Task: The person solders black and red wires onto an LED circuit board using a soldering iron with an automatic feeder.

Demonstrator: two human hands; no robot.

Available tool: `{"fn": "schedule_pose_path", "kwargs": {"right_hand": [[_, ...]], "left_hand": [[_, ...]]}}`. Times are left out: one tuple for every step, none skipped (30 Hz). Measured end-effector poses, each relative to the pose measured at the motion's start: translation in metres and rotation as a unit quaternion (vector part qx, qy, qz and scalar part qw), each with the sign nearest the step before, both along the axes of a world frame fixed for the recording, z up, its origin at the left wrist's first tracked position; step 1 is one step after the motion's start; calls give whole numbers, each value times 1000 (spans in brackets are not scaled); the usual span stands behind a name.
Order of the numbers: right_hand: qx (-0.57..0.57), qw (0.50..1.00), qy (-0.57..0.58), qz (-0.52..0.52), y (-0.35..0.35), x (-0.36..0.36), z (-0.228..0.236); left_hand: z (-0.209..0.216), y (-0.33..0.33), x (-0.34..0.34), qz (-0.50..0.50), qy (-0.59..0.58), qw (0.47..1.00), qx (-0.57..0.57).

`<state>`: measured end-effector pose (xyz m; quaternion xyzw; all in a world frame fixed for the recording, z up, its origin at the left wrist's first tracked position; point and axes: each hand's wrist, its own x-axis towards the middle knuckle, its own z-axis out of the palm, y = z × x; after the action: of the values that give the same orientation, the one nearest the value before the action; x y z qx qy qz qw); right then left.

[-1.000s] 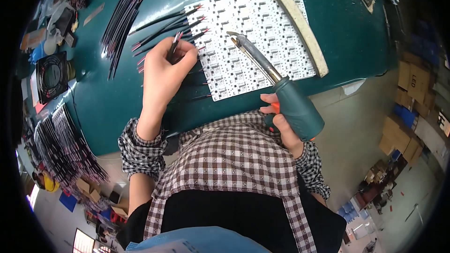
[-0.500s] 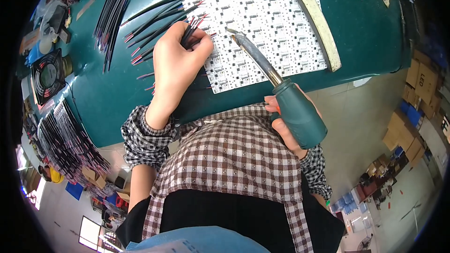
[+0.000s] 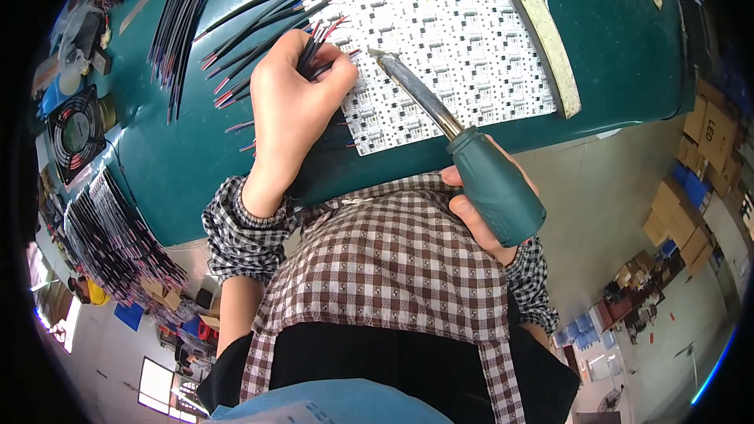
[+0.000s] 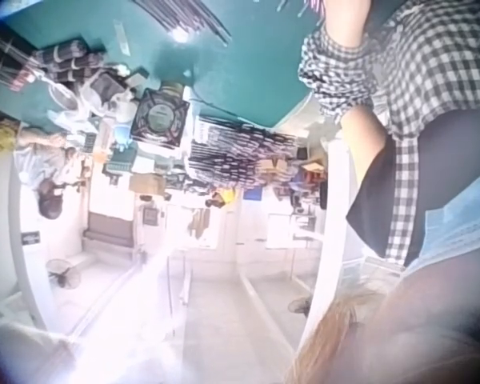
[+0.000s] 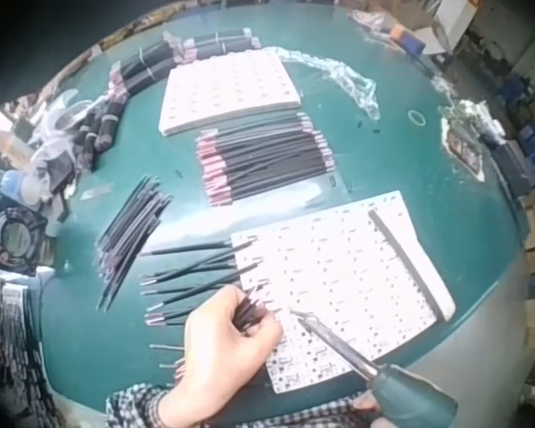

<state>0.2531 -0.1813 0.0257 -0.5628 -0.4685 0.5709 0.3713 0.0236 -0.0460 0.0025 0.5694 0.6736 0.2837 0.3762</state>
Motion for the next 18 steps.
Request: {"fn": "schedule_pose_path", "kwargs": {"right_hand": [[-11, 1000, 9, -12, 0, -1, 1], [-12, 1000, 9, -12, -1, -1, 0], [-7, 1000, 7, -9, -1, -1, -1], [-2, 1000, 5, -6, -1, -1, -2], [-3, 1000, 5, -6, -1, 1, -2], [6, 999, -28, 25, 0, 4, -3], [16, 996, -61, 55, 1, 6, -3], [15, 996, -61, 56, 1, 5, -3], [11, 998, -50, 44, 1, 4, -3], [6, 999, -38, 33, 1, 2, -3], [6, 999, -39, 33, 1, 0, -3], [-5, 1000, -23, 16, 1, -2, -2], [-15, 1000, -7, -1, 2, -3, -1], [-16, 1000, -8, -1, 2, -4, 0], [-18, 1000, -12, 0, 2, -4, 0], [-21, 1000, -17, 2, 2, -4, 0], [-22, 1000, -17, 2, 2, -4, 1], [-27, 999, -23, 4, 3, -4, 1]], "left_hand": [[1, 0, 0, 0, 0, 1000, -1], [2, 0, 0, -2, 6, 1000, 2], [2, 1, 0, -4, 12, 1000, 6], [3, 1, 0, -5, 12, 1000, 5], [4, 1, 0, -9, 19, 1000, 3], [4, 1, 0, -13, 27, 1000, 2], [5, 1, 0, -13, 27, 1000, 1], [6, 1, 0, -10, 21, 1000, 1], [6, 1, 1, -8, 16, 1000, 1], [6, 1, 0, -8, 15, 1000, 0], [6, 1, 0, -8, 15, 1000, 1], [6, 1, 0, -9, 14, 1000, 2], [6, 1, 0, -9, 13, 1000, 2], [6, 1, 0, -9, 13, 1000, 2], [6, 1, 0, -9, 12, 1000, 3], [6, 1, 0, -9, 12, 1000, 2], [5, 1, 0, -8, 13, 1000, 4], [5, 1, 0, -8, 13, 1000, 5]]}}
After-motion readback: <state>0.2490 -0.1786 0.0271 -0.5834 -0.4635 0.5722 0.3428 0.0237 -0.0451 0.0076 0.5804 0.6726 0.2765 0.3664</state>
